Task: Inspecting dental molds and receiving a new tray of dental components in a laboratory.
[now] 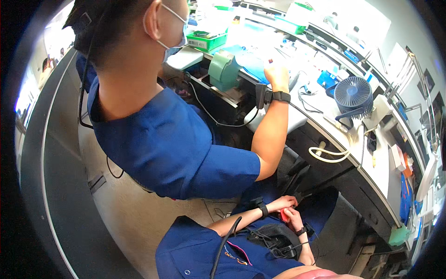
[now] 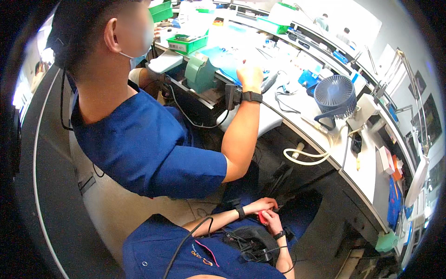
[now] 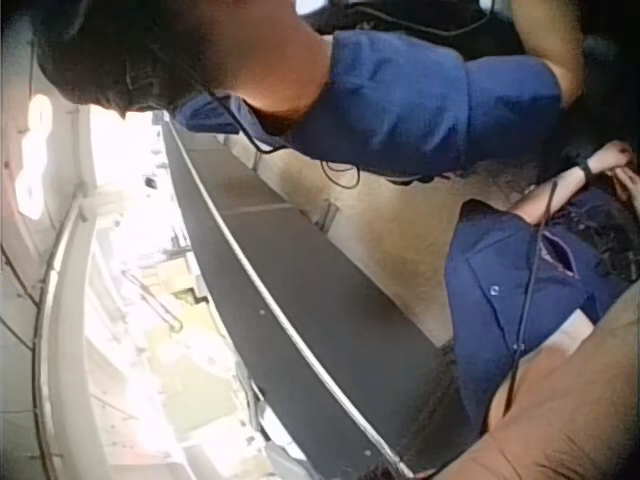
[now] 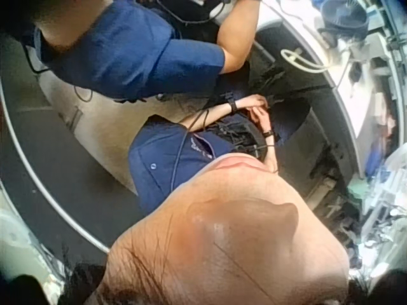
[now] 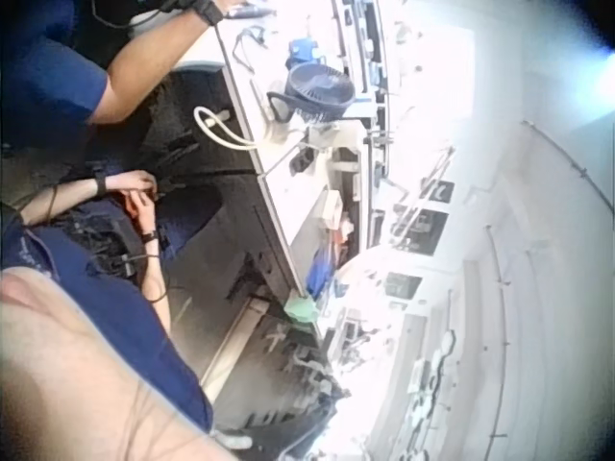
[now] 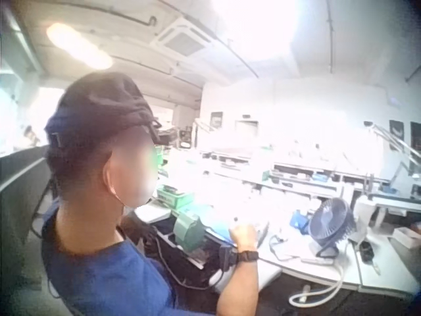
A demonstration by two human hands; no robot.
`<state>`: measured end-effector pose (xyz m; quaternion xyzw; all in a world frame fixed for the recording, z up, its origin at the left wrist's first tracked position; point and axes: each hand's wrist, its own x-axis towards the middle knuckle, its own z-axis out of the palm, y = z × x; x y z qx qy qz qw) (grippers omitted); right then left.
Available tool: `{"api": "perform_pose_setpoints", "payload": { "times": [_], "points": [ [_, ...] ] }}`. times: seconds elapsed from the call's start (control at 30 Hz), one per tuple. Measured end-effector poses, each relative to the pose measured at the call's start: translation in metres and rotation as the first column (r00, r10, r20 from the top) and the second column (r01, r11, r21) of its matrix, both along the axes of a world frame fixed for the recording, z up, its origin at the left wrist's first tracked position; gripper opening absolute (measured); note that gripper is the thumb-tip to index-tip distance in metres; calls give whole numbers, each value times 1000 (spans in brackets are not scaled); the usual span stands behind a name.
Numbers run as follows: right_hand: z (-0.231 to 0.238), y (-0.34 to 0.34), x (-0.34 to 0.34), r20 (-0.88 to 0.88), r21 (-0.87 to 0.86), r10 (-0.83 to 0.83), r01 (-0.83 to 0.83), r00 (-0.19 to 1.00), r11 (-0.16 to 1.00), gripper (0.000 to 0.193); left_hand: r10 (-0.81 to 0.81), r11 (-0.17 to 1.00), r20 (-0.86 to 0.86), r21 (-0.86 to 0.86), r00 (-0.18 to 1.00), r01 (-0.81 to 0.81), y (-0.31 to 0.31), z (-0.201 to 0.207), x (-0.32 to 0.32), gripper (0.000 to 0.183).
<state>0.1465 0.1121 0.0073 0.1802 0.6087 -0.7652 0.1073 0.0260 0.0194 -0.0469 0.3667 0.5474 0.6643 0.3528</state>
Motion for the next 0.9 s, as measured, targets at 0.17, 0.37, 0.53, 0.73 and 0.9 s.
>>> {"api": "perform_pose_setpoints", "payload": {
  "times": [0.17,0.37,0.53,0.73,0.9],
  "points": [
    [21,-8,3,-19,-116,8,-10,1000,993,33,-53,993,490,121,870,-8,-17,15,-15,23],
    [6,5,5,57,-22,87,-86,995,996,34,-41,977,567,195,823,-86,-28,30,-14,25],
    [18,0,4,37,-55,25,-23,999,998,30,-17,982,449,174,893,-68,-23,25,-16,27],
    [3,9,5,-27,-14,1,-1,1000,1000,14,-69,990,460,139,885,5,-12,15,-10,26],
    [-3,13,5,-188,121,-164,189,968,975,15,10,996,451,80,892,-51,-9,18,-10,22]
  ]
}}
